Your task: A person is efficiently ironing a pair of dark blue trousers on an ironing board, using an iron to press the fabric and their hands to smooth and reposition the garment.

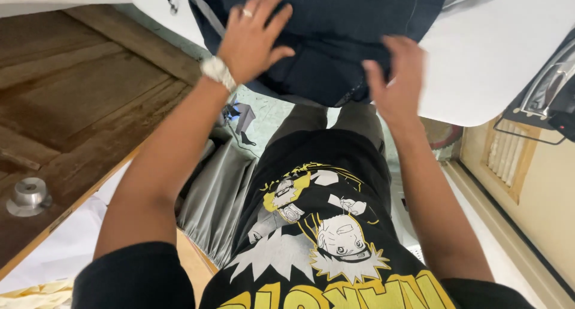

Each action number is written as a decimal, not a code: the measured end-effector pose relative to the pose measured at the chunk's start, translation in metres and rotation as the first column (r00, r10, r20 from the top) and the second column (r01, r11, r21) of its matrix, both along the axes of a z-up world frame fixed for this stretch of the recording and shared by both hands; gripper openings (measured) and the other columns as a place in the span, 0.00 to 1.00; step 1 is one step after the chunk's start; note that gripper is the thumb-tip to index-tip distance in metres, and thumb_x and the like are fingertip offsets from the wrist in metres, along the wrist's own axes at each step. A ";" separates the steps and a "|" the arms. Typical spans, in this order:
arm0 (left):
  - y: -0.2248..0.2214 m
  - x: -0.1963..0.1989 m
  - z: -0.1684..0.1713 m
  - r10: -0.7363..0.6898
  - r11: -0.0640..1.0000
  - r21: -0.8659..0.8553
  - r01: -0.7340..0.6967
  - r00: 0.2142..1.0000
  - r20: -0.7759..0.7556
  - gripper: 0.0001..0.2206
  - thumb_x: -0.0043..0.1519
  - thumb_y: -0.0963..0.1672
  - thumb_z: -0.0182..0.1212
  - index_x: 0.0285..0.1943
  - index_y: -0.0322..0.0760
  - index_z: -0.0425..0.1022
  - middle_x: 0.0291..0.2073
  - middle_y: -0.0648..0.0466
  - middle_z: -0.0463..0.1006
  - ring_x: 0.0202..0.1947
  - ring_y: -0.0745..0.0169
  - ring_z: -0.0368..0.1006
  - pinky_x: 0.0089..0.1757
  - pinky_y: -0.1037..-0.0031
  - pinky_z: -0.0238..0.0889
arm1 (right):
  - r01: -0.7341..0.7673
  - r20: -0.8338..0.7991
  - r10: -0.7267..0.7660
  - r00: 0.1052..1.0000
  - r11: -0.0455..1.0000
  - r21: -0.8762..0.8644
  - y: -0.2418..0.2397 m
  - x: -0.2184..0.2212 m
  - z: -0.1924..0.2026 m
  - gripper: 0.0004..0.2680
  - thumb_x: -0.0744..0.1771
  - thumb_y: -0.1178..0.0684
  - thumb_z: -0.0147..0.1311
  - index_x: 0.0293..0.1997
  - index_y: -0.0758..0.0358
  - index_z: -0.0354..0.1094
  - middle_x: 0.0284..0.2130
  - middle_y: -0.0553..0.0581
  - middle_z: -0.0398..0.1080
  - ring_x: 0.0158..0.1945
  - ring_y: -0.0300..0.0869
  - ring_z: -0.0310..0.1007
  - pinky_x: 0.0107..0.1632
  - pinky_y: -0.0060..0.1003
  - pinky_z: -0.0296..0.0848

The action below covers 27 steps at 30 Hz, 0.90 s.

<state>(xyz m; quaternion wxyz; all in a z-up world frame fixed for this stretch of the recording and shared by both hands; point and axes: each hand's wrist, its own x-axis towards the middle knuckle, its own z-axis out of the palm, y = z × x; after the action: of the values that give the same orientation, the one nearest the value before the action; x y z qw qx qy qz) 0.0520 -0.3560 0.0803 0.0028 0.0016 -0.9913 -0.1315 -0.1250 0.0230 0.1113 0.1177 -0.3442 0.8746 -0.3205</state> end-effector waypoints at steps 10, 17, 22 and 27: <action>-0.049 0.007 -0.024 -0.109 0.982 -0.150 0.115 0.993 0.045 0.42 0.87 0.63 0.83 1.00 0.42 0.68 0.92 0.43 0.65 0.83 0.34 0.72 0.62 0.44 0.81 | -0.172 -0.132 0.195 0.972 0.971 0.167 -0.031 -0.015 -0.030 0.25 0.86 0.29 0.45 0.89 0.58 0.66 0.87 0.68 0.62 0.82 0.69 0.72 0.67 0.68 0.81; 0.061 -0.004 0.029 -0.036 0.983 -0.182 0.016 0.994 -0.105 0.30 0.71 0.58 0.78 0.79 0.47 0.85 0.69 0.50 0.84 0.68 0.40 0.81 0.53 0.44 0.69 | -0.325 -0.257 0.315 0.914 0.946 0.004 -0.045 0.006 0.005 0.14 0.79 0.59 0.67 0.77 0.66 0.77 0.71 0.74 0.75 0.72 0.71 0.77 0.71 0.70 0.73; 0.103 -0.007 0.011 0.018 0.981 -0.188 -0.035 0.996 -0.087 0.32 0.77 0.59 0.82 0.86 0.45 0.83 0.74 0.48 0.80 0.72 0.44 0.75 0.62 0.46 0.70 | -0.320 -0.312 0.405 0.859 0.902 0.288 -0.052 0.018 -0.007 0.18 0.77 0.50 0.71 0.81 0.57 0.79 0.69 0.64 0.74 0.65 0.63 0.74 0.56 0.61 0.72; 0.108 -0.010 0.017 0.020 0.977 -0.210 -0.038 0.996 -0.087 0.30 0.83 0.59 0.78 0.87 0.44 0.81 0.77 0.45 0.79 0.77 0.43 0.73 0.65 0.46 0.70 | -0.160 -0.016 0.159 0.987 0.983 -0.086 0.071 -0.060 -0.016 0.19 0.78 0.60 0.69 0.82 0.65 0.69 0.72 0.73 0.71 0.73 0.66 0.74 0.70 0.64 0.76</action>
<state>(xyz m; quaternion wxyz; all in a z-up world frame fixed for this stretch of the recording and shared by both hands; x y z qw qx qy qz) 0.0419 -0.2477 0.0972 0.0466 0.0104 -0.9985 -0.0254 -0.1847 0.0937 0.0956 0.1239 -0.4195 0.8299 -0.3463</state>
